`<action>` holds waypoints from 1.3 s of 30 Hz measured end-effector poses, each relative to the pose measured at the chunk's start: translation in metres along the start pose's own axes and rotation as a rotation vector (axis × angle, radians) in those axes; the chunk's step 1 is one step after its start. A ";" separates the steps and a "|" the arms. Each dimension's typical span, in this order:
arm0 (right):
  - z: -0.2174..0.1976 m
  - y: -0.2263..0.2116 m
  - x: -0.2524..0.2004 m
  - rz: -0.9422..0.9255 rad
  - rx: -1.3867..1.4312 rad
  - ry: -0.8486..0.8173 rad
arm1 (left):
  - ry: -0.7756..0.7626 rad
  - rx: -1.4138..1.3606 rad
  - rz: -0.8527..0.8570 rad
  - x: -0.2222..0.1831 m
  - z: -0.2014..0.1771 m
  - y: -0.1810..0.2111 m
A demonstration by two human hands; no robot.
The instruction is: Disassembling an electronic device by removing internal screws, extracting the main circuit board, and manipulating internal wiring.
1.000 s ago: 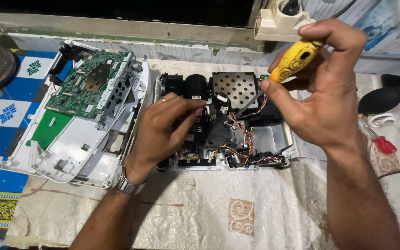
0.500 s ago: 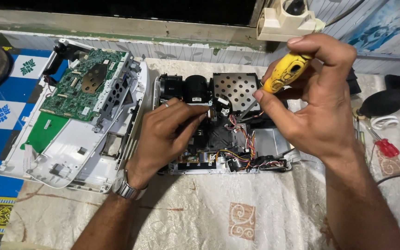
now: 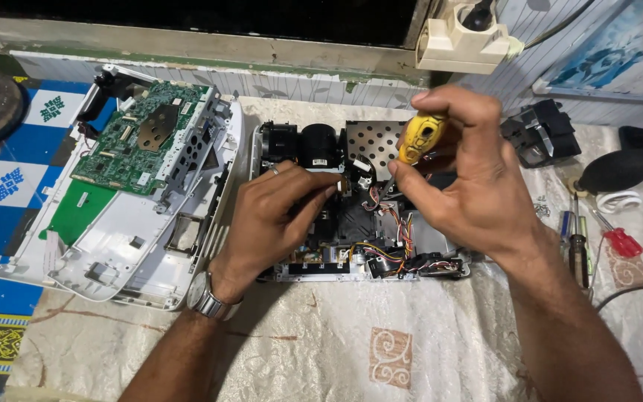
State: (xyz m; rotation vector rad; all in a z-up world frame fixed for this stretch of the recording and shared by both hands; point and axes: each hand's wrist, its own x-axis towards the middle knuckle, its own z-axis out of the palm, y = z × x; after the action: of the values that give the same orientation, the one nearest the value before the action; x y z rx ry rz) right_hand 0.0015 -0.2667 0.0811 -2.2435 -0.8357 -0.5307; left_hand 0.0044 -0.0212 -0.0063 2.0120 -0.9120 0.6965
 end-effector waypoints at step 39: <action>-0.007 0.000 0.003 -0.022 0.032 0.054 | -0.347 0.070 -0.018 0.035 0.042 0.007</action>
State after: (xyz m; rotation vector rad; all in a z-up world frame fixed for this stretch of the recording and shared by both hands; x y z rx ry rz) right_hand 0.0025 -0.2701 0.0878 -2.1838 -0.8361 -0.5813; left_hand 0.0254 -0.0715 0.0001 2.2428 -1.0774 0.3777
